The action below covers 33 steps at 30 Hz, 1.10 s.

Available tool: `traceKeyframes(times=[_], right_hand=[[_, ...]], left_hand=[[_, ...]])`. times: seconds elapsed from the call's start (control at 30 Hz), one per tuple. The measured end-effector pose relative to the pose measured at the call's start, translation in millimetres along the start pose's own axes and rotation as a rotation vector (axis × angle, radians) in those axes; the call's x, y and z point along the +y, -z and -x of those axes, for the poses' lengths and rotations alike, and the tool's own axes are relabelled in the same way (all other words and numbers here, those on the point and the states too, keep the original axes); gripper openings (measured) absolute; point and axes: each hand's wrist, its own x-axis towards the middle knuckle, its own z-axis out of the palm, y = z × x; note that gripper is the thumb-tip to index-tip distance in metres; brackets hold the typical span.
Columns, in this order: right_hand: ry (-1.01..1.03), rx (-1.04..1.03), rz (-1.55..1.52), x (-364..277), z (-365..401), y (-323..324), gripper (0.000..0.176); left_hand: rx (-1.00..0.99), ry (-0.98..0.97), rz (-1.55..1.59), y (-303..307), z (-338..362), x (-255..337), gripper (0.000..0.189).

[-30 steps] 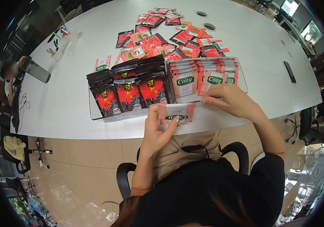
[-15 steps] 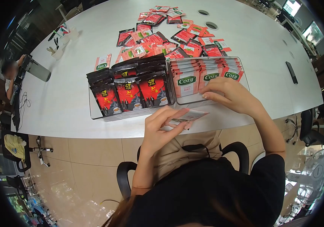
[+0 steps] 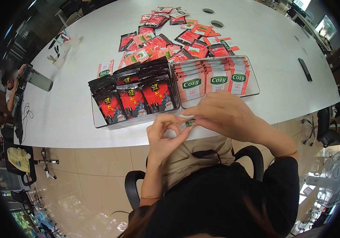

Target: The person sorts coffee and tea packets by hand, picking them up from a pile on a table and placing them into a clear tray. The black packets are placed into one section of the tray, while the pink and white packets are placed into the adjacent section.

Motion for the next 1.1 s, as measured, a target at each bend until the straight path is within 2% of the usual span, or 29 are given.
traceKeyframes(times=[0.1, 0.2, 0.3, 0.33, 0.37, 0.4, 0.43, 0.53, 0.57, 0.67, 0.7, 0.77, 0.83, 0.87, 0.93, 0.97, 1.1], right_hand=[[-0.053, -0.075, -0.029, 0.1, 8.4, 1.7, 0.045], [-0.060, -0.072, -0.028, -3.3, 14.7, 4.4, 0.041], [-0.310, 0.098, -0.221, -1.5, 16.3, 27.8, 0.036], [-0.393, 0.123, -0.259, -5.7, 11.7, 45.0, 0.042], [-0.389, 0.225, -0.093, 9.7, 22.5, 49.4, 0.035], [-0.431, 0.329, -0.086, 19.9, 29.2, 54.2, 0.030], [-0.471, 0.407, -0.085, 30.3, 35.8, 56.7, 0.027], [-0.614, 0.299, -0.112, 56.2, 55.5, 65.6, 0.026], [-0.575, 0.249, -0.033, 61.9, 61.2, 61.9, 0.026], [-0.418, 0.335, 0.324, 49.2, 45.2, 48.1, 0.027], [-0.380, 0.399, 0.381, 46.9, 40.7, 45.2, 0.023], [-0.405, 0.298, 0.243, 43.3, 43.8, 44.5, 0.019], [-0.431, 0.140, 0.111, 37.7, 46.3, 41.2, 0.015], [-0.451, 0.028, 0.131, 35.7, 46.1, 39.2, 0.017], [-0.488, -0.196, 0.170, 33.1, 43.7, 34.4, 0.024], [-0.503, -0.184, 0.097, 34.7, 41.7, 31.1, 0.032], [-0.511, -0.154, 0.192, 39.1, 36.9, 35.2, 0.032]], left_hand=[[0.028, -0.124, 0.177, 1.7, -1.0, -8.4, 0.036], [-0.035, -0.232, 0.153, 0.4, -4.1, -3.3, 0.034], [0.015, -0.221, 0.286, 0.2, -3.0, 26.2, 0.030], [0.020, -0.261, 0.367, -0.1, -0.5, 40.7, 0.034], [0.027, -0.301, 0.447, 0.1, 3.7, 55.6, 0.040], [-0.137, -0.327, 0.554, 5.4, 10.2, 66.4, 0.049], [-0.201, -0.351, 0.627, 10.0, 14.5, 80.4, 0.051], [-0.438, -0.357, 0.827, 25.8, 25.4, 114.2, 0.061], [-0.496, -0.370, 0.880, 36.2, 32.9, 118.7, 0.060], [-0.622, -0.429, 0.938, 35.4, 21.9, 127.4, 0.061], [-0.613, -0.480, 0.945, 31.8, 21.4, 124.3, 0.062], [-0.560, -0.615, 0.962, 24.9, 24.1, 108.7, 0.064], [-0.502, -0.603, 0.942, 22.8, 21.2, 109.7, 0.064], [-0.483, -0.507, 0.916, 23.9, 20.7, 121.3, 0.064], [-0.433, -0.436, 0.846, 23.6, 17.5, 124.7, 0.063], [-0.403, -0.463, 0.802, 21.7, 14.1, 117.7, 0.062], [-0.159, -0.453, 0.368, -0.1, -9.2, 96.2, 0.036]])
